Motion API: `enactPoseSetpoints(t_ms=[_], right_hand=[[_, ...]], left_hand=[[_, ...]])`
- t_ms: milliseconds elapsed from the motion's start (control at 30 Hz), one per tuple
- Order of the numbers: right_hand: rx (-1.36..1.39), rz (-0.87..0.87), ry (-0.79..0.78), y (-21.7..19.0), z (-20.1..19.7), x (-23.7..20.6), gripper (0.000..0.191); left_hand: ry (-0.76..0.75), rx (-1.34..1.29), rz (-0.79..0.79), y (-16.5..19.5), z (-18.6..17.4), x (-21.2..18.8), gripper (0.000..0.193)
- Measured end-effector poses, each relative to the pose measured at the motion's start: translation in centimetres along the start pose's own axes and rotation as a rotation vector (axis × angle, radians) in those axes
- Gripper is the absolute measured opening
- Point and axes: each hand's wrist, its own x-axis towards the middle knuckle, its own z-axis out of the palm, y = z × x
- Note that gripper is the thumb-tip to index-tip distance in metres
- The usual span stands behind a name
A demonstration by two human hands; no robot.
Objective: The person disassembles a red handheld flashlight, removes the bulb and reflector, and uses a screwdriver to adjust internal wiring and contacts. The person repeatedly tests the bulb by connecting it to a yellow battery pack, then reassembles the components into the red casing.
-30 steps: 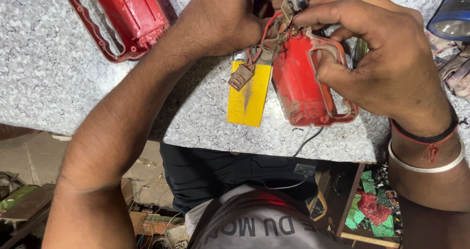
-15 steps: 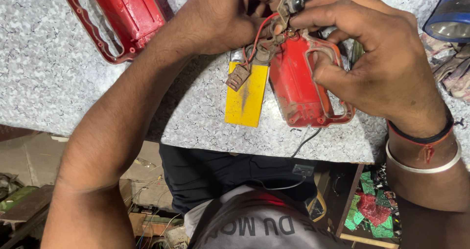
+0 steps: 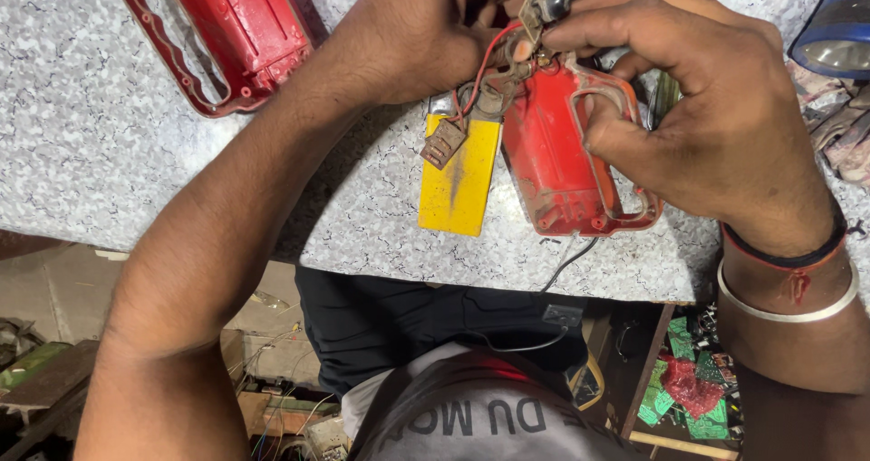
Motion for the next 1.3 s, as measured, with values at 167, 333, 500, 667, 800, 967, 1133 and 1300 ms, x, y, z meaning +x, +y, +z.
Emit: enactPoseSetpoints(t_ms=[167,333,500,667,800,967,1133,1300], right_hand=[[0.004,-0.003,0.001,0.2,0.0,-0.1,0.038],[-0.018,-0.020,-0.001,0.4,0.0,-0.1,0.040],[-0.020,-0.006,-0.003,0.3,0.0,-0.1,0.038],[-0.015,-0.013,-0.002,0.1,-0.1,0.1,0.042],[0.013,-0.003,-0.010,0.2,-0.1,0.1,0.043],[0.091,0.039,-0.016,0.5,-0.1,0.3,0.043],[0.098,0.061,-0.021,0.5,-0.1,0.2,0.046],[0.030,-0.002,-0.028,0.8,-0.3,0.2,0.039]], left_hand=[[0.062,0.096,0.030,-0.3,0.3,0.2,0.029],[0.078,0.123,0.050,-0.4,0.4,0.2,0.031],[0.031,0.098,0.068,-0.2,0.0,0.1,0.022],[-0.047,0.018,0.028,0.2,-0.6,0.0,0.011],[-0.069,-0.005,-0.018,0.5,-0.7,0.0,0.012],[-0.055,-0.118,-0.002,0.4,-0.3,0.2,0.010],[-0.033,-0.110,-0.001,0.1,-0.1,0.1,0.010],[0.008,0.002,0.026,-0.1,0.2,0.1,0.017]])
